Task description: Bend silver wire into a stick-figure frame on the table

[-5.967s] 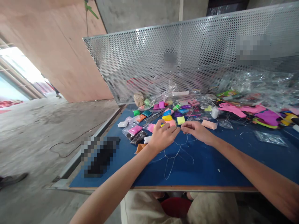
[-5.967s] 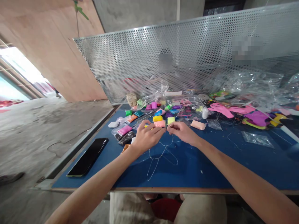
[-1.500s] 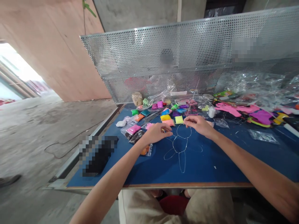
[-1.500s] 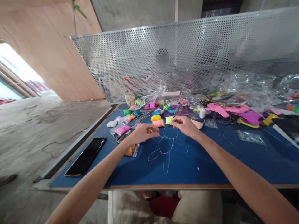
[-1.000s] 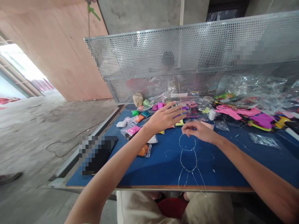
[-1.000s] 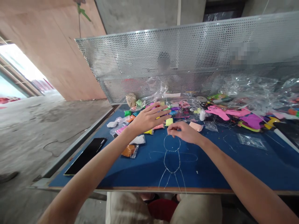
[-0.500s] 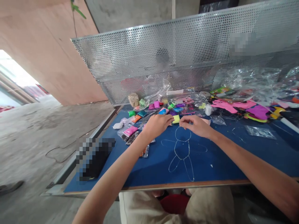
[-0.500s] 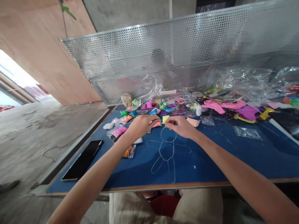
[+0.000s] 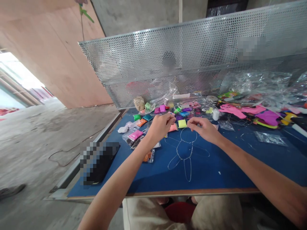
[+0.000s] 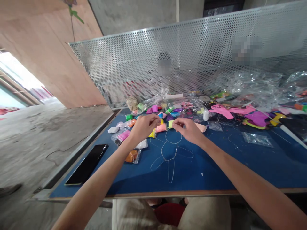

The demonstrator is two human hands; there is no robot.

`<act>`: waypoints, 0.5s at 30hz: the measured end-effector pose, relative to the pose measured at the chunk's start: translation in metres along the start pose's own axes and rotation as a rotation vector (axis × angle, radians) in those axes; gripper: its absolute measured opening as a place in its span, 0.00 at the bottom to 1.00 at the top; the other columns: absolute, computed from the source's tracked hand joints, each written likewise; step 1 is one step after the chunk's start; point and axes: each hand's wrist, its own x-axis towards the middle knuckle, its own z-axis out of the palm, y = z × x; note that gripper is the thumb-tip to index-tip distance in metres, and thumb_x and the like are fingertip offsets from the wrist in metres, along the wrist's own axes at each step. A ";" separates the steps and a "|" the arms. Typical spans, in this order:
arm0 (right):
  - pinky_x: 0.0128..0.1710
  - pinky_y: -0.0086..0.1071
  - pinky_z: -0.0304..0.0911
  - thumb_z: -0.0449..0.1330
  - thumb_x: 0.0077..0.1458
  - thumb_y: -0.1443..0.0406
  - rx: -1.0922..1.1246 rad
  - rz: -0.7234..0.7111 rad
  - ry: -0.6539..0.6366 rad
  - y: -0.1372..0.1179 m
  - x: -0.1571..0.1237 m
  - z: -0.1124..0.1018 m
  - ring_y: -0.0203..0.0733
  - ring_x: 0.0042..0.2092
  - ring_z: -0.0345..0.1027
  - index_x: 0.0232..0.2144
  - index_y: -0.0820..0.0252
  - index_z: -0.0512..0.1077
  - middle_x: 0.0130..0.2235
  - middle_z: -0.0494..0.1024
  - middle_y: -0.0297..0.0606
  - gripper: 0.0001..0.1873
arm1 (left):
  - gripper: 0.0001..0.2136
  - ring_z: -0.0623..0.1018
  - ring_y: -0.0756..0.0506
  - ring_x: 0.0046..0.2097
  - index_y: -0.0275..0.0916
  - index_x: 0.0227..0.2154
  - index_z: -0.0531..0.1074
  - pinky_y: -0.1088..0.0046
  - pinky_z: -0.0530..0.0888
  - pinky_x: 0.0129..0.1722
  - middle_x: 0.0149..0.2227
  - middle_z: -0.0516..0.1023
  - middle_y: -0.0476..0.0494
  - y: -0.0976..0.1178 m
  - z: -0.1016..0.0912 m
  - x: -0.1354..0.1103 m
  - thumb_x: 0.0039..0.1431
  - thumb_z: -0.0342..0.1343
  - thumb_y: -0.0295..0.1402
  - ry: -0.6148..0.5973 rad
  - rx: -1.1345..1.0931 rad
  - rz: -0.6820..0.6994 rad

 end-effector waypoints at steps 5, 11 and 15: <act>0.30 0.33 0.58 0.56 0.62 0.59 0.028 -0.026 0.045 -0.004 -0.002 -0.001 0.39 0.29 0.66 0.30 0.56 0.72 0.26 0.73 0.32 0.11 | 0.09 0.80 0.48 0.34 0.38 0.36 0.74 0.74 0.73 0.34 0.33 0.82 0.45 0.004 0.002 0.011 0.66 0.49 0.34 -0.019 -0.158 -0.032; 0.31 0.33 0.58 0.57 0.61 0.61 -0.040 -0.059 0.073 -0.007 -0.005 0.002 0.39 0.29 0.66 0.31 0.56 0.73 0.26 0.73 0.32 0.08 | 0.11 0.76 0.46 0.36 0.38 0.33 0.75 0.69 0.68 0.37 0.36 0.79 0.41 -0.003 -0.005 0.016 0.66 0.50 0.35 -0.016 0.206 0.136; 0.32 0.33 0.58 0.56 0.61 0.62 -0.032 -0.069 0.074 -0.012 -0.006 0.002 0.39 0.29 0.65 0.31 0.56 0.72 0.26 0.73 0.32 0.08 | 0.13 0.72 0.48 0.30 0.37 0.34 0.71 0.70 0.64 0.31 0.31 0.76 0.43 -0.002 -0.008 0.012 0.69 0.43 0.32 -0.120 0.170 0.218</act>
